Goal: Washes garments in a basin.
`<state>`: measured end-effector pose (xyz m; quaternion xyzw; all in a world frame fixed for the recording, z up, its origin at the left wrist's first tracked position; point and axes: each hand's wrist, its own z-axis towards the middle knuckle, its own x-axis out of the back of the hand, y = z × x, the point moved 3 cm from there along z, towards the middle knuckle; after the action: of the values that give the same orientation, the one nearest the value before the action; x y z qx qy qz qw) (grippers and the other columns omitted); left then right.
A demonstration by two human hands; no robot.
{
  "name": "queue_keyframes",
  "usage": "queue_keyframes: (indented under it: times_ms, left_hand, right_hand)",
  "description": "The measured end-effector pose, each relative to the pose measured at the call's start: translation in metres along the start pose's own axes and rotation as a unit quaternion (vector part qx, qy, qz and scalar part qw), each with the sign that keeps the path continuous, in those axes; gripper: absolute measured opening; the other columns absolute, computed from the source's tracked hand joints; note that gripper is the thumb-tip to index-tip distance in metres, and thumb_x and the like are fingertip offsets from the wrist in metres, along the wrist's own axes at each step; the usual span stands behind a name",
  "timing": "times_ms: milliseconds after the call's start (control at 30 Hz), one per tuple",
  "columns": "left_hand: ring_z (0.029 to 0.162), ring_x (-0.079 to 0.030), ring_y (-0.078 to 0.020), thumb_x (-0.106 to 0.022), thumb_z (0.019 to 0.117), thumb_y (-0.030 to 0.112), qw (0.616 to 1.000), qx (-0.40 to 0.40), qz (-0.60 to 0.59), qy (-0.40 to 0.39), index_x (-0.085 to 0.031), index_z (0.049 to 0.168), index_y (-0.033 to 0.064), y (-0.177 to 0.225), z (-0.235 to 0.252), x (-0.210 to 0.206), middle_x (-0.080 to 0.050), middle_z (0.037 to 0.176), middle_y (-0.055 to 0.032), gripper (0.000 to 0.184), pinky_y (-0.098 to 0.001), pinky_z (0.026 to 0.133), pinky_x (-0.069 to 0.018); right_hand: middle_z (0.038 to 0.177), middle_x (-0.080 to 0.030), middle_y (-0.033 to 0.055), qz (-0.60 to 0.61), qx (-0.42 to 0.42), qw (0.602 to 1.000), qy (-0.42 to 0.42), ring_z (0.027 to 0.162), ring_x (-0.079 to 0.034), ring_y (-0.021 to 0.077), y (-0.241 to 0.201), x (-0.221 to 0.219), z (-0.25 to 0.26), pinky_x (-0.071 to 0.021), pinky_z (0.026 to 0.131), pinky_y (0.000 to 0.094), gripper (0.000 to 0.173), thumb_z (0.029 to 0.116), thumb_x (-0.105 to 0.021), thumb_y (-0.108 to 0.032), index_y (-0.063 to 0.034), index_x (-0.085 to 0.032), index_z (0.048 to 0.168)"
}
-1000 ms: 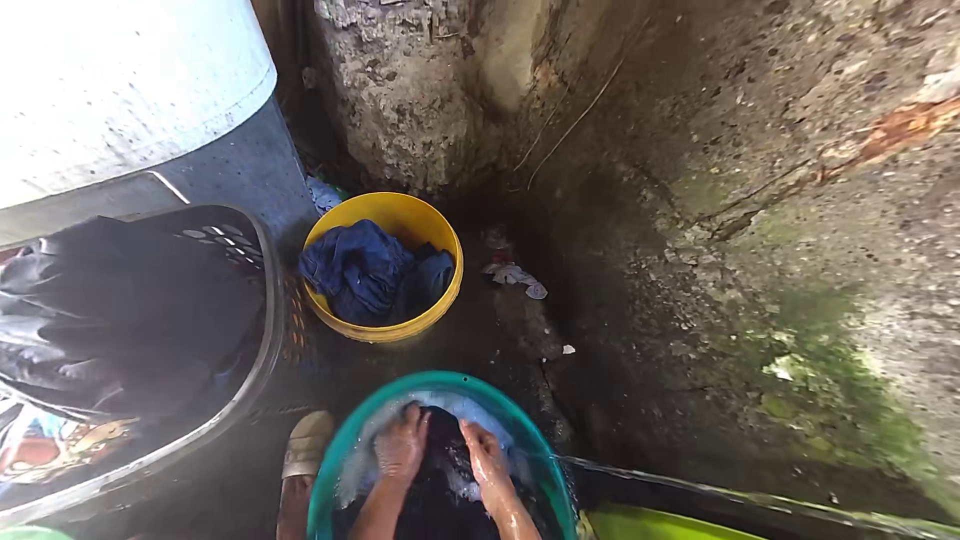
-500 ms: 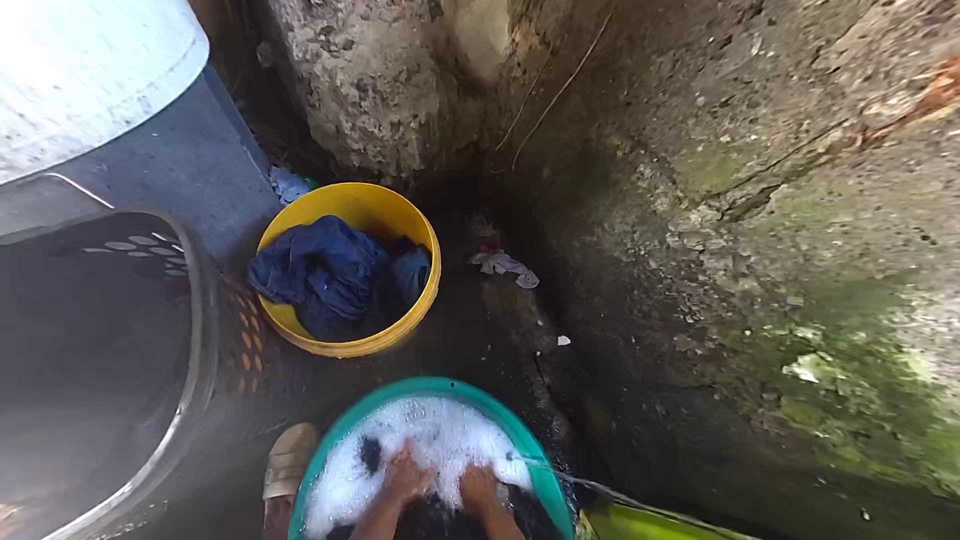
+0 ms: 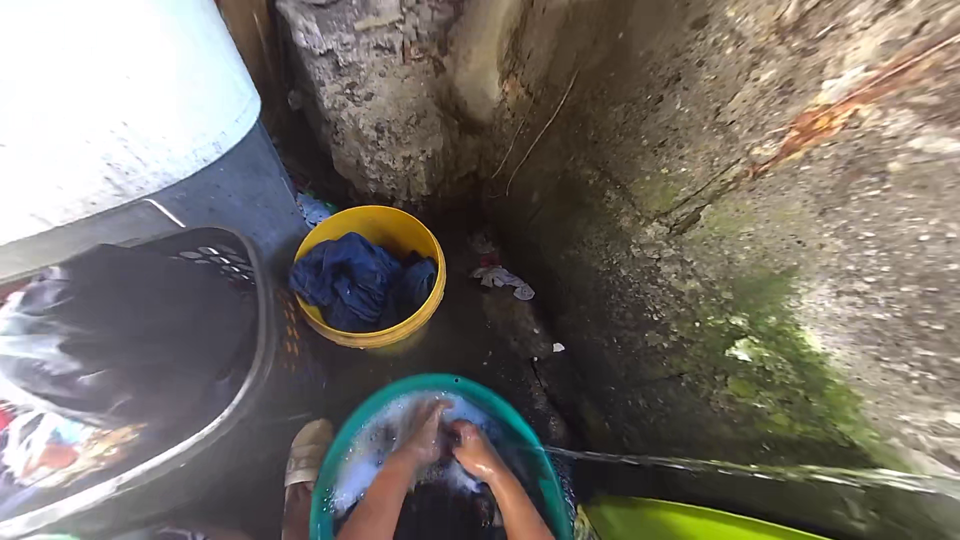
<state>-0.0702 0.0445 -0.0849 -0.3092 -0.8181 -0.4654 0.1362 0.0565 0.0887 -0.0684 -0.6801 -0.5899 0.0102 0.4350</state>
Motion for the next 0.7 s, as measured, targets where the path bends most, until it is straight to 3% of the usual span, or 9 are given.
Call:
queue_keyframes:
  times_ms: [67,167,233,300,400,500,600,633,700]
  left_hand:
    - [0.135,-0.052,-0.0388,-0.081,0.0842,0.017,0.997,-0.069,-0.013,0.024,-0.064,0.135,0.0014,0.027,-0.025,0.028,-0.062,0.138,-0.0227,0.056,-0.0539,0.118,-0.0344]
    - [0.104,-0.069,-0.0330,-0.083,0.0828,0.021,0.986,-0.157,-0.063,-0.003,-0.071,0.111,-0.0058,0.085,-0.078,0.075,-0.073,0.106,-0.0220,0.041,-0.0533,0.098,-0.0511]
    - [0.084,-0.068,-0.0179,-0.084,0.0804,0.021,0.953,-0.284,-0.104,0.032,-0.072,0.096,-0.0065,0.130,-0.121,0.103,-0.072,0.087,-0.0137,0.033,-0.0394,0.082,-0.0549]
    - [0.074,-0.062,-0.0032,-0.082,0.0808,0.017,0.915,-0.371,-0.137,0.079,-0.071,0.086,-0.0047,0.174,-0.164,0.129,-0.068,0.076,-0.0045,0.025,-0.0235,0.071,-0.0511]
    - [0.083,-0.064,0.0061,-0.081,0.0837,0.013,0.870,-0.450,-0.152,0.132,-0.074,0.095,-0.0037,0.232,-0.223,0.168,-0.073,0.085,-0.0011,0.022,-0.0138,0.078,-0.0526]
    - [0.080,-0.064,0.0073,-0.081,0.0803,0.008,0.814,-0.519,-0.164,0.203,-0.073,0.095,-0.0021,0.265,-0.265,0.201,-0.072,0.083,0.0026,0.020,-0.0128,0.075,-0.0543]
    - [0.080,-0.067,0.0044,-0.081,0.0799,0.007,0.756,-0.577,-0.211,0.226,-0.072,0.098,0.0039,0.268,-0.278,0.221,-0.072,0.086,0.0070,0.020,-0.0153,0.072,-0.0583]
    - [0.080,-0.068,0.0037,-0.081,0.0808,0.009,0.756,-0.572,-0.222,0.226,-0.072,0.099,0.0058,0.261,-0.275,0.222,-0.073,0.087,0.0077,0.021,-0.0164,0.072,-0.0592]
    - [0.082,-0.067,0.0050,-0.083,0.0807,0.017,0.806,-0.512,-0.199,0.221,-0.072,0.099,0.0084,0.233,-0.254,0.215,-0.072,0.087,0.0095,0.023,-0.0176,0.075,-0.0590]
  right_hand:
    - [0.125,-0.067,0.0251,0.035,0.115,0.992,0.033,0.123,-0.062,0.0344,-0.045,0.030,-0.038,-0.0451,0.110,0.0493,0.031,0.0918,-0.066,-0.004,0.0060,-0.069,0.121]
    - [0.113,-0.071,0.0192,0.073,0.244,0.961,0.107,0.112,-0.066,0.0270,-0.100,0.082,-0.119,-0.0508,0.102,0.0437,0.026,0.0850,-0.069,0.000,0.0042,-0.073,0.110]
    - [0.106,-0.071,0.0133,0.065,0.327,0.926,0.176,0.102,-0.067,0.0180,-0.128,0.110,-0.173,-0.0547,0.093,0.0354,0.024,0.0833,-0.070,-0.002,0.0018,-0.074,0.107]
    - [0.102,-0.071,0.0046,0.079,0.411,0.874,0.246,0.096,-0.066,0.0054,-0.155,0.131,-0.219,-0.0562,0.087,0.0233,0.023,0.0844,-0.071,-0.007,-0.0010,-0.072,0.106]
    - [0.109,-0.068,-0.0100,0.171,0.488,0.803,0.296,0.095,-0.065,-0.0013,-0.183,0.158,-0.266,-0.0577,0.082,0.0185,0.024,0.0916,-0.073,-0.023,-0.0157,-0.069,0.114]
    - [0.114,-0.066,-0.0238,0.205,0.521,0.776,0.292,0.102,-0.062,-0.0075,-0.187,0.164,-0.277,-0.0535,0.089,0.0151,0.032,0.0958,-0.065,-0.048,-0.0338,-0.065,0.125]
    - [0.112,-0.070,-0.0246,0.237,0.480,0.794,0.288,0.106,-0.063,-0.0101,-0.178,0.148,-0.270,-0.0542,0.094,0.0150,0.031,0.0911,-0.073,-0.034,-0.0271,-0.067,0.120]
    - [0.109,-0.070,-0.0221,0.253,0.459,0.794,0.308,0.105,-0.064,-0.0093,-0.174,0.145,-0.269,-0.0548,0.094,0.0157,0.029,0.0889,-0.075,-0.024,-0.0215,-0.069,0.117]
    - [0.105,-0.072,-0.0206,0.343,0.437,0.752,0.355,0.099,-0.066,-0.0064,-0.158,0.147,-0.269,-0.0568,0.087,0.0175,0.030,0.0831,-0.076,-0.013,-0.0263,-0.073,0.110]
